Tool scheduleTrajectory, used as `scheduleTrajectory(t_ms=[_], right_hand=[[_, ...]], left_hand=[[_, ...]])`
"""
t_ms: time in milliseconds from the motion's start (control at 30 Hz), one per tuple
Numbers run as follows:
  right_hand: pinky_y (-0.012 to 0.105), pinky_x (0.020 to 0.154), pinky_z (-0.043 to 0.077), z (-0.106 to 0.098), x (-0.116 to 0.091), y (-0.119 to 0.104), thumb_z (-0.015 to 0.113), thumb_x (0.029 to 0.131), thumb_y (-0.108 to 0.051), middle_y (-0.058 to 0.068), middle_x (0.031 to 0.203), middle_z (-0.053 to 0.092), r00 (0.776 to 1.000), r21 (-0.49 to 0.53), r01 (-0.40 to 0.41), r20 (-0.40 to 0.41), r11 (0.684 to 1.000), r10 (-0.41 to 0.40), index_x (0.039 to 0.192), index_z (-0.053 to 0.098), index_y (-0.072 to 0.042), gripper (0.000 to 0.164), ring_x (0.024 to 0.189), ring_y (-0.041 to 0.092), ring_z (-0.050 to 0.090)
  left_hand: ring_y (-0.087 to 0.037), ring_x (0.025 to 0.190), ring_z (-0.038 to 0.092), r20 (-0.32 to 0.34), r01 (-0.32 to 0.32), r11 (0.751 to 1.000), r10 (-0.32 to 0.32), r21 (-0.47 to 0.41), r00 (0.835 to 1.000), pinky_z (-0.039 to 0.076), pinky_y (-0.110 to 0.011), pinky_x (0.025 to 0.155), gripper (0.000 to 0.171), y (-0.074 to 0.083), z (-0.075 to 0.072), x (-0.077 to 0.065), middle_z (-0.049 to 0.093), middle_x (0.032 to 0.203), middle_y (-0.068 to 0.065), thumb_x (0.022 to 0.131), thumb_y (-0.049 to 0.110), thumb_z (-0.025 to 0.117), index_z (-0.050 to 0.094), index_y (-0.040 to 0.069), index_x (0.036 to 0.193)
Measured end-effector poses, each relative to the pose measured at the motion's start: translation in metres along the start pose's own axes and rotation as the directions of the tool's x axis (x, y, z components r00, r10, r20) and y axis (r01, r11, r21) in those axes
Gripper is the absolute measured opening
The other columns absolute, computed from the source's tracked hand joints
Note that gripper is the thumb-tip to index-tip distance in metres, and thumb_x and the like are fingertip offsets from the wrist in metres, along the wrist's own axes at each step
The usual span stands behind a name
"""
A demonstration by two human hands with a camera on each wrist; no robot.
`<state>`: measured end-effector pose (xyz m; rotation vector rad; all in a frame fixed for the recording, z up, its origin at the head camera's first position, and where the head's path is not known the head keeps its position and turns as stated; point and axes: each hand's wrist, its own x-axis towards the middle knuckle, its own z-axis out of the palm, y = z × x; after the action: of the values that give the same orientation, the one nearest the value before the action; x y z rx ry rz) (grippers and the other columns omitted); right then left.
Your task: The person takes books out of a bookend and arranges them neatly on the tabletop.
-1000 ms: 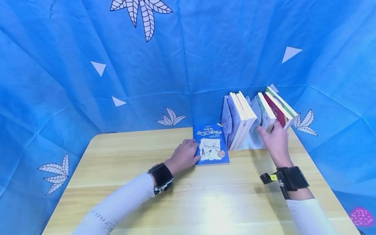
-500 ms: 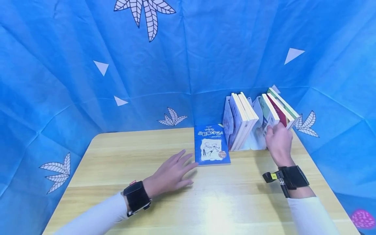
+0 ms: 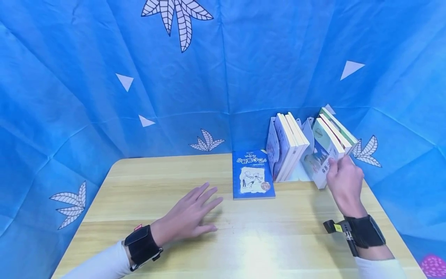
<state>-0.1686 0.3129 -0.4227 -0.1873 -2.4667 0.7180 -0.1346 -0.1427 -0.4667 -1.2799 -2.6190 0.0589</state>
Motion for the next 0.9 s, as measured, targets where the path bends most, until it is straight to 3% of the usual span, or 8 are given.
scheduleTrajectory(t_ms=[167, 333, 533, 567, 600, 667, 833, 900], right_hand=[[0.028, 0.037, 0.023, -0.021, -0.010, -0.001, 0.054, 0.106, -0.015, 0.043, 0.092, 0.068, 1.000, -0.008, -0.004, -0.016, 1.000, 0.003, 0.104, 0.061, 0.016, 0.032, 0.046, 0.013, 0.044], [0.027, 0.033, 0.024, -0.041, -0.018, -0.004, 0.052, 0.107, -0.014, 0.047, 0.103, 0.064, 0.999, -0.012, -0.037, 0.002, 0.999, 0.037, 0.116, 0.059, 0.018, 0.034, 0.064, 0.053, 0.066], [0.027, 0.034, 0.026, -0.065, -0.029, -0.012, 0.051, 0.109, -0.017, 0.048, 0.110, 0.062, 0.997, -0.040, -0.076, 0.027, 0.996, 0.077, 0.123, 0.056, 0.016, 0.036, 0.059, 0.029, 0.065], [0.028, 0.035, 0.028, -0.069, -0.031, -0.015, 0.050, 0.109, -0.019, 0.048, 0.112, 0.062, 0.995, -0.047, -0.082, 0.051, 0.996, 0.084, 0.127, 0.055, 0.015, 0.039, 0.062, 0.029, 0.066], [0.027, 0.035, 0.030, -0.073, -0.033, -0.016, 0.049, 0.110, -0.019, 0.048, 0.114, 0.061, 0.993, -0.049, -0.083, 0.075, 0.995, 0.087, 0.131, 0.053, 0.015, 0.040, 0.069, 0.046, 0.066], [0.028, 0.035, 0.033, -0.077, -0.037, -0.020, 0.049, 0.110, -0.020, 0.048, 0.115, 0.060, 0.990, -0.043, -0.078, 0.111, 0.996, 0.082, 0.137, 0.051, 0.014, 0.044, 0.077, 0.055, 0.066], [0.029, 0.036, 0.033, -0.079, -0.045, -0.031, 0.052, 0.109, -0.024, 0.047, 0.116, 0.062, 0.978, -0.049, -0.067, 0.197, 0.997, 0.076, 0.138, 0.053, 0.011, 0.046, 0.060, 0.034, 0.062], [0.027, 0.038, 0.034, -0.078, -0.047, -0.034, 0.054, 0.109, -0.025, 0.046, 0.115, 0.063, 0.972, -0.036, -0.051, 0.227, 0.998, 0.058, 0.137, 0.054, 0.010, 0.045, 0.061, 0.034, 0.062]], left_hand=[[-0.036, 0.158, 0.032, 0.017, 0.044, 0.996, -0.043, -0.084, 0.999, 0.036, -0.052, 0.126, 0.086, 0.002, -0.007, -0.001, 0.038, 0.167, -0.011, 0.096, 0.074, 0.050, 0.038, 0.019, 0.160], [-0.034, 0.157, 0.034, 0.007, 0.089, 0.982, -0.089, -0.167, 0.996, 0.037, -0.053, 0.125, 0.087, 0.002, -0.014, -0.001, 0.040, 0.167, -0.009, 0.096, 0.073, 0.053, 0.036, 0.018, 0.161], [-0.034, 0.156, 0.036, -0.015, 0.134, 0.967, -0.141, -0.217, 0.990, 0.038, -0.052, 0.124, 0.088, 0.001, -0.024, 0.001, 0.038, 0.168, -0.010, 0.095, 0.070, 0.058, 0.036, 0.017, 0.161], [-0.034, 0.156, 0.036, -0.014, 0.142, 0.963, -0.149, -0.227, 0.989, 0.037, -0.052, 0.125, 0.088, 0.001, -0.026, 0.001, 0.037, 0.168, -0.010, 0.095, 0.070, 0.058, 0.036, 0.017, 0.161], [-0.034, 0.156, 0.036, -0.016, 0.147, 0.960, -0.156, -0.240, 0.988, 0.037, -0.052, 0.124, 0.088, 0.001, -0.027, 0.001, 0.037, 0.168, -0.010, 0.095, 0.069, 0.059, 0.036, 0.016, 0.161], [-0.034, 0.156, 0.036, -0.015, 0.162, 0.948, -0.172, -0.275, 0.985, 0.037, -0.053, 0.124, 0.088, 0.001, -0.030, 0.001, 0.036, 0.168, -0.009, 0.094, 0.067, 0.061, 0.036, 0.016, 0.161], [-0.032, 0.156, 0.035, 0.006, 0.219, 0.911, -0.232, -0.350, 0.973, 0.038, -0.053, 0.123, 0.088, 0.001, -0.034, 0.002, 0.036, 0.169, -0.007, 0.094, 0.064, 0.064, 0.035, 0.016, 0.162], [-0.030, 0.157, 0.035, 0.020, 0.244, 0.892, -0.256, -0.380, 0.966, 0.038, -0.052, 0.123, 0.089, 0.002, -0.035, 0.002, 0.035, 0.169, -0.006, 0.093, 0.064, 0.065, 0.034, 0.016, 0.162]])
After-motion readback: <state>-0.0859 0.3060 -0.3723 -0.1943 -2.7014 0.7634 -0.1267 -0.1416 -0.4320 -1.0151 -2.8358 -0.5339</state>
